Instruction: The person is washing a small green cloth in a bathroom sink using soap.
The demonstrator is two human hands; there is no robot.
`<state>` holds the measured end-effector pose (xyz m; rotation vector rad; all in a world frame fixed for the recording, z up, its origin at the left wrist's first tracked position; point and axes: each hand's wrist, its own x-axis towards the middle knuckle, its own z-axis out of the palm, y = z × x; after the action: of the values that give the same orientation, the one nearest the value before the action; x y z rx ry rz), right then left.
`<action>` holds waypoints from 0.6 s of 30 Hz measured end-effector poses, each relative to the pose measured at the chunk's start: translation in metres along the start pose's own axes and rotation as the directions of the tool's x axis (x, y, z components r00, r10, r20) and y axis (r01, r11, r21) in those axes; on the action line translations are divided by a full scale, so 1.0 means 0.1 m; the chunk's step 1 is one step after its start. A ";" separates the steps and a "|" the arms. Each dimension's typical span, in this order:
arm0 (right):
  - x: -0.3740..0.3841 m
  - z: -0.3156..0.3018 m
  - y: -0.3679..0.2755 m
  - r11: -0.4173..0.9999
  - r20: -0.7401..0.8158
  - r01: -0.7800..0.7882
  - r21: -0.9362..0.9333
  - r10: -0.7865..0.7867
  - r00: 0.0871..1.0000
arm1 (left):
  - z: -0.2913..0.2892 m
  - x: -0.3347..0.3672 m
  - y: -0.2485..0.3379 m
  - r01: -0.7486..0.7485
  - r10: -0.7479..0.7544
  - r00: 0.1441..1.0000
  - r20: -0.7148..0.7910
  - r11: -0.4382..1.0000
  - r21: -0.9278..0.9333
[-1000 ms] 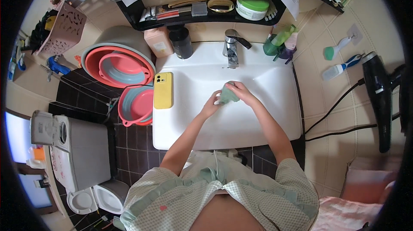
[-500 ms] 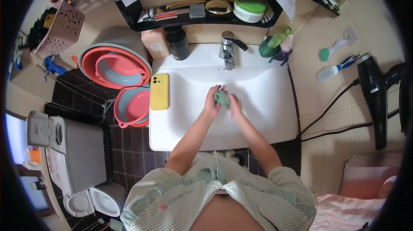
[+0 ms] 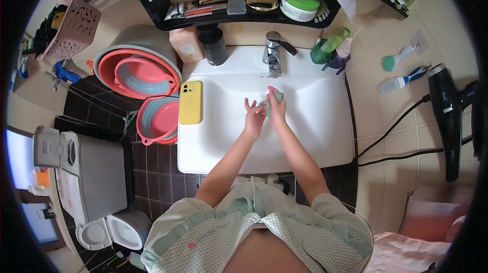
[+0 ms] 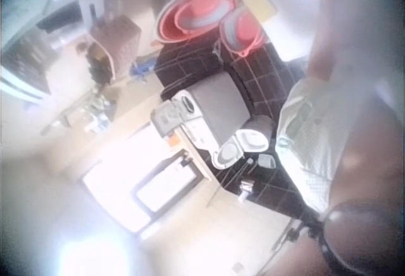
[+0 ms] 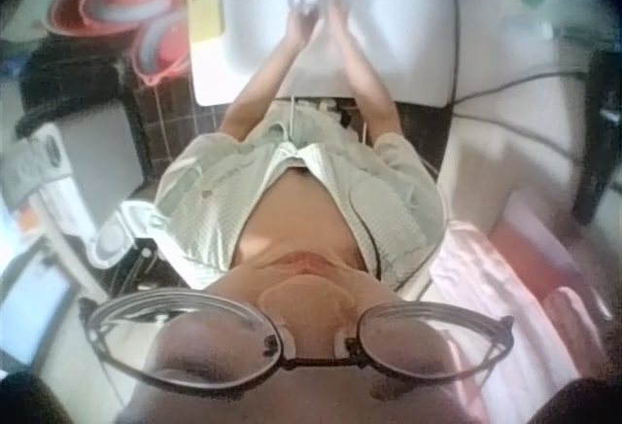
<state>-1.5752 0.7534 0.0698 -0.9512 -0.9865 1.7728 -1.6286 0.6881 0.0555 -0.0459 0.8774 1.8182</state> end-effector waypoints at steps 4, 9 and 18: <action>0.07 -0.11 -0.04 0.978 0.068 -0.206 0.000 0.206 0.976 | -0.15 0.04 0.07 0.240 -0.198 0.960 0.199 0.946 -0.218; 0.06 0.03 0.01 0.956 -0.108 -0.283 0.077 0.291 0.951 | -0.11 0.10 -0.05 0.270 -0.275 0.952 0.133 0.962 0.050; 0.15 -0.25 -0.06 0.891 0.200 -0.447 0.075 0.426 0.883 | -0.30 0.14 -0.16 -0.075 -0.102 0.985 0.138 0.468 0.880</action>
<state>-1.5560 0.7745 0.0627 -1.0075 -0.8017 2.3039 -1.6321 0.6847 0.0192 0.7748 1.5969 1.1062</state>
